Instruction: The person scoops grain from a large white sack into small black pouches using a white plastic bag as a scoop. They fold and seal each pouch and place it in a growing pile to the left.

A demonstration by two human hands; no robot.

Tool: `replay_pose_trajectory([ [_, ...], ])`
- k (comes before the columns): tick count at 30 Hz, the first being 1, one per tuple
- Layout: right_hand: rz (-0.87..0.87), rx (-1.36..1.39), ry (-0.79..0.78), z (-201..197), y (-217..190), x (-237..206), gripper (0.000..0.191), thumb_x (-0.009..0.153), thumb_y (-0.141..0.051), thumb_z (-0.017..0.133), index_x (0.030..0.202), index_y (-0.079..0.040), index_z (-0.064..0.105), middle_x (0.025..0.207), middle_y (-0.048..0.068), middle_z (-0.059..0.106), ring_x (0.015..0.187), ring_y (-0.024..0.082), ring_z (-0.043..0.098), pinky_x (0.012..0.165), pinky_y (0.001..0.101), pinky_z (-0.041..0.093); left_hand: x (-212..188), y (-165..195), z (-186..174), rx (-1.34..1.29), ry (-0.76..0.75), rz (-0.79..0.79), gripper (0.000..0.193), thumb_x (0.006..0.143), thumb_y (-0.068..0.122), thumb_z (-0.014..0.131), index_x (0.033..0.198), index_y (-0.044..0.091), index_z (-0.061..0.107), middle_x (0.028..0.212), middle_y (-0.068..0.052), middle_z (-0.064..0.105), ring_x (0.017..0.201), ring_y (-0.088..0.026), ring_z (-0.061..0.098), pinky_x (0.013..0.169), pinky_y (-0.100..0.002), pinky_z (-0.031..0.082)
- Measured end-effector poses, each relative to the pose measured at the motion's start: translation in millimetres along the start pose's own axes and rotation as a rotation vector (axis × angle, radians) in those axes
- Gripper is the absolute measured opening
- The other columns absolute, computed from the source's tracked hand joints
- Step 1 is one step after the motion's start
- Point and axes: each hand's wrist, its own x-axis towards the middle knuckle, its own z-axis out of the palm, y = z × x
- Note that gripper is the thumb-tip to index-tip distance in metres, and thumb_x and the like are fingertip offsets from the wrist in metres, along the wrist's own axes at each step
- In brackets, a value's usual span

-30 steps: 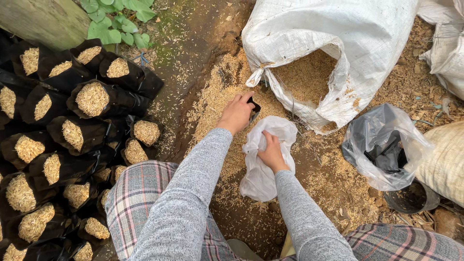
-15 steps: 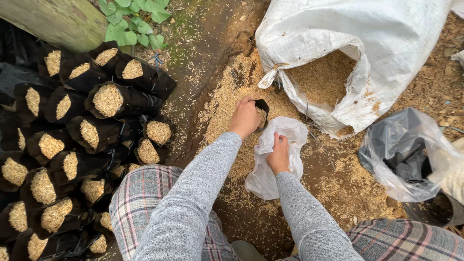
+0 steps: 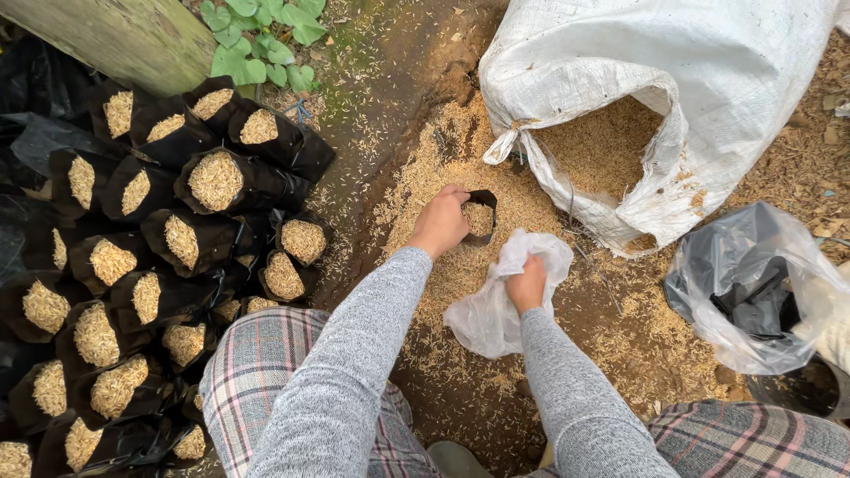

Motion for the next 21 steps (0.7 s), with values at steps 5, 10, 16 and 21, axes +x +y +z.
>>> replay_pose_trajectory([
  [5,0.325,0.438,-0.028,-17.8,3.5,16.7,0.052,0.084,-0.009,0.079,0.129,0.007,0.057,0.114,0.016,0.07,0.103,0.028,0.066,0.087,0.039,0.054,-0.8,-5.7,-0.7,0.005,-0.01,0.065,0.051,0.075,-0.008,0.059,0.125,-0.001,0.068,0.138,-0.009,0.061,0.122,-0.03,0.062,0.109,-0.038,0.047],
  [10,0.205,0.873,-0.098,-41.2,-19.1,45.0,0.057,0.086,-0.008,0.079,0.137,0.0,0.055,0.12,0.006,0.068,0.104,0.021,0.066,0.086,0.036,0.057,-7.4,-5.3,-1.8,-0.042,-0.035,0.033,0.053,0.076,-0.009,0.059,0.128,-0.001,0.066,0.14,-0.01,0.058,0.125,-0.03,0.059,0.11,-0.038,0.045],
  [16,-0.05,0.836,-0.219,-59.8,-50.6,64.8,0.065,0.078,-0.004,0.086,0.135,-0.004,0.055,0.119,0.003,0.066,0.103,0.018,0.064,0.085,0.0343,0.058,-15.7,-11.0,0.7,-0.105,-0.026,0.073,0.052,0.078,-0.01,0.057,0.129,-0.003,0.065,0.142,-0.011,0.058,0.125,-0.031,0.06,0.112,-0.037,0.045],
  [21,-0.121,0.648,-0.303,-60.1,-69.7,67.7,0.06,0.08,-0.011,0.085,0.134,-0.003,0.06,0.122,0.004,0.068,0.107,0.015,0.064,0.091,0.0318,0.056,-13.9,-18.0,6.5,-0.083,0.005,0.126,0.052,0.075,-0.007,0.062,0.127,-0.004,0.066,0.141,-0.013,0.058,0.125,-0.033,0.06,0.11,-0.037,0.046],
])
